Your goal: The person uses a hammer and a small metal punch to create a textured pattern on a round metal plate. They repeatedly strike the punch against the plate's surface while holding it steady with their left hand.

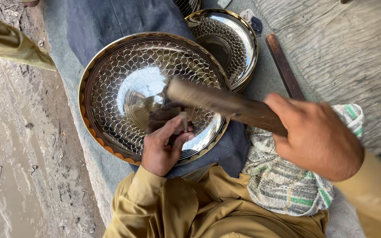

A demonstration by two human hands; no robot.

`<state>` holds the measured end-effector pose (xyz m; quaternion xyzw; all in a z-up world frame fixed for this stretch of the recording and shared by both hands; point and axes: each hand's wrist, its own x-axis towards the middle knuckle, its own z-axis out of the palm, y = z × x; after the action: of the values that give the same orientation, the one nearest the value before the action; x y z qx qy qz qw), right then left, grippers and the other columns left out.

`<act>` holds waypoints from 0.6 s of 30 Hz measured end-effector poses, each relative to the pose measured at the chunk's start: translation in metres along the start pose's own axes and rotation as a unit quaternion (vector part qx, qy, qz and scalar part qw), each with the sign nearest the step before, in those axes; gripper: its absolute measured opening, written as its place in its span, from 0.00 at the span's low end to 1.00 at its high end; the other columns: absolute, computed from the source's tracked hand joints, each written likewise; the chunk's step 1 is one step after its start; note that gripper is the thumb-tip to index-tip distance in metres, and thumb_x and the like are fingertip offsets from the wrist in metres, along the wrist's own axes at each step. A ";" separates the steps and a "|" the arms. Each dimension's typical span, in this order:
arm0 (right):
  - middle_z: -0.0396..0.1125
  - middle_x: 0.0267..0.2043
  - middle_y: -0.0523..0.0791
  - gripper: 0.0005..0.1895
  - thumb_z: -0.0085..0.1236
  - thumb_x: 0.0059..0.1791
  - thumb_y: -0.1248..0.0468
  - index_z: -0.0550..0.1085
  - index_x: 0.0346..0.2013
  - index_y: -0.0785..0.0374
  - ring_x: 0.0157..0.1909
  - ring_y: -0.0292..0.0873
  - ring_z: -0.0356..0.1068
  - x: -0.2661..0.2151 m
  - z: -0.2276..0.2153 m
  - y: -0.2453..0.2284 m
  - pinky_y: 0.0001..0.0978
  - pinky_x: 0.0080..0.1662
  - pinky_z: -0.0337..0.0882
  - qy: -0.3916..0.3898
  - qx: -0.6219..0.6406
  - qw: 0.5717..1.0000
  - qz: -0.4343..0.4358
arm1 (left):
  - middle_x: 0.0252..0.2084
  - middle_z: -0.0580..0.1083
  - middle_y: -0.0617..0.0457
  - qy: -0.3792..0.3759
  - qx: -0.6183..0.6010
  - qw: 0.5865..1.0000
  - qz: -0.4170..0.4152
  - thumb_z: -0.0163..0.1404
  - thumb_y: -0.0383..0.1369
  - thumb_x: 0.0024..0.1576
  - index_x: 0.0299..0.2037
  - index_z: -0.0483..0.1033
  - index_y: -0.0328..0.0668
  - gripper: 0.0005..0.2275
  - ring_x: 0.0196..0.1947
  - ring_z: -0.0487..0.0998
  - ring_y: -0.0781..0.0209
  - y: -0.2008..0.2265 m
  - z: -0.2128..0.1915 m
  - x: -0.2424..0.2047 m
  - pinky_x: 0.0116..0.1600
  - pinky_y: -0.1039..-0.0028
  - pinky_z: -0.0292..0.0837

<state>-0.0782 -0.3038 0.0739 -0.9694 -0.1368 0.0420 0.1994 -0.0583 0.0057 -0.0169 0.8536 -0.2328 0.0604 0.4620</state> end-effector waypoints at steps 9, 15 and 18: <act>0.73 0.24 0.52 0.16 0.66 0.42 0.63 0.70 0.40 0.60 0.25 0.53 0.78 -0.078 0.104 0.003 0.47 0.29 0.73 0.066 0.219 0.956 0.183 | 0.49 0.81 0.48 -0.254 0.060 0.959 0.112 0.57 0.33 0.58 0.58 0.77 0.44 0.17 0.42 0.84 0.49 0.004 -0.017 0.046 0.45 0.64 0.80; 0.72 0.26 0.54 0.19 0.68 0.42 0.62 0.69 0.41 0.63 0.31 0.61 0.74 -0.086 0.143 -0.012 0.49 0.33 0.71 0.168 0.205 0.943 0.203 | 0.51 0.80 0.48 -0.349 0.076 0.917 0.175 0.59 0.31 0.54 0.58 0.77 0.44 0.19 0.44 0.83 0.48 0.003 -0.018 0.070 0.48 0.61 0.78; 0.73 0.27 0.54 0.20 0.67 0.41 0.63 0.69 0.44 0.63 0.31 0.60 0.75 -0.086 0.150 -0.009 0.48 0.33 0.72 0.182 0.223 0.935 0.208 | 0.50 0.80 0.50 -0.373 0.092 0.904 0.189 0.59 0.29 0.53 0.58 0.77 0.45 0.20 0.46 0.84 0.53 -0.001 -0.015 0.073 0.50 0.63 0.80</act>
<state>-0.1838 -0.2638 -0.0576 -0.8976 0.1197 -0.0652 0.4191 0.0086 -0.0069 0.0145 0.7926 -0.5385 -0.1549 0.2403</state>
